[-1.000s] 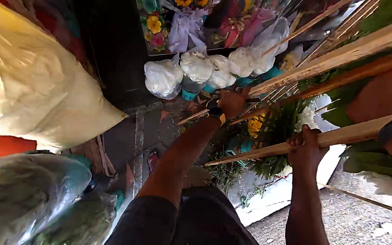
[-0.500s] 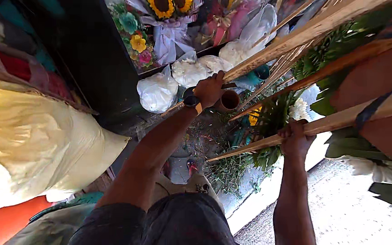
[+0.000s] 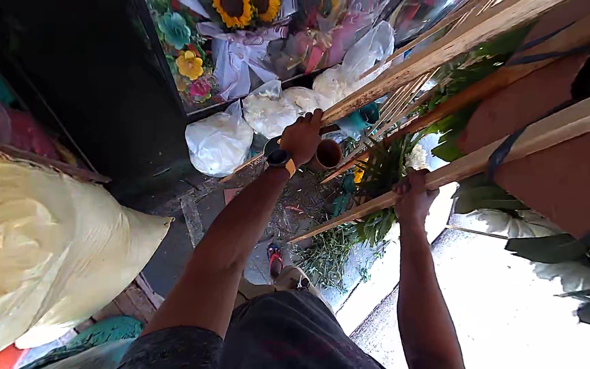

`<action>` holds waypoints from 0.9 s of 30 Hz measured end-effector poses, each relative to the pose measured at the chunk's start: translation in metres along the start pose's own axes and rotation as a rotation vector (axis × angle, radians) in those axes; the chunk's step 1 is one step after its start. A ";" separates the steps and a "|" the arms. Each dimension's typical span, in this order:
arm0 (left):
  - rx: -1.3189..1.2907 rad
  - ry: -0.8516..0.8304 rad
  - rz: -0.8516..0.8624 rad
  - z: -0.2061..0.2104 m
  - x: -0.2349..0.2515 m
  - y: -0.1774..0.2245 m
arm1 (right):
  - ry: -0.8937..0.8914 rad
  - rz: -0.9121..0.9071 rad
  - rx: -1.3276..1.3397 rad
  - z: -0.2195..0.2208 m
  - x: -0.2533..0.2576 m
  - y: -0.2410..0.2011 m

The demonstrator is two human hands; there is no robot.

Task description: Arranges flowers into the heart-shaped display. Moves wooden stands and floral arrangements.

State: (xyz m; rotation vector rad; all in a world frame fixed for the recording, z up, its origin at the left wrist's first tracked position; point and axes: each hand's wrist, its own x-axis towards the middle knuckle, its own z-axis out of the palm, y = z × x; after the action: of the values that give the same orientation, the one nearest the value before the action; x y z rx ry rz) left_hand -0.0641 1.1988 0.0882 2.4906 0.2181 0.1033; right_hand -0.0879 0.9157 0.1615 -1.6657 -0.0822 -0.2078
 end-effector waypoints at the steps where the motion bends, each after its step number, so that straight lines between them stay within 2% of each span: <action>1: 0.002 0.003 0.004 0.002 -0.001 0.000 | -0.002 0.007 -0.007 -0.002 -0.002 0.001; 10: 0.057 0.011 0.023 0.003 -0.027 0.009 | -0.010 0.047 0.013 -0.023 -0.031 -0.003; 15: 0.058 0.047 -0.048 -0.006 -0.032 0.008 | -0.049 0.027 0.010 -0.026 -0.037 -0.004; 19: 0.055 0.034 -0.153 -0.011 -0.046 0.004 | -0.109 -0.019 0.042 -0.010 -0.035 -0.006; 21: 0.047 0.057 -0.250 -0.012 -0.068 0.006 | -0.103 -0.021 -0.023 -0.010 -0.034 -0.007; 23: 0.006 0.108 -0.391 -0.006 -0.108 0.013 | -0.124 0.013 -0.195 -0.016 -0.042 -0.015; 25: -0.032 0.088 -0.518 0.025 -0.158 0.015 | -0.179 -0.007 -0.328 -0.037 -0.070 -0.028; 27: -0.050 -0.032 -0.584 0.079 -0.212 0.007 | -0.250 -0.027 -0.392 -0.079 -0.111 -0.030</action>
State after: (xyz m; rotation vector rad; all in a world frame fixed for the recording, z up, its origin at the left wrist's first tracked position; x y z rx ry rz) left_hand -0.2616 1.1084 0.0250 2.2771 0.9002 -0.1716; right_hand -0.2089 0.8477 0.1775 -2.0768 -0.2662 -0.0334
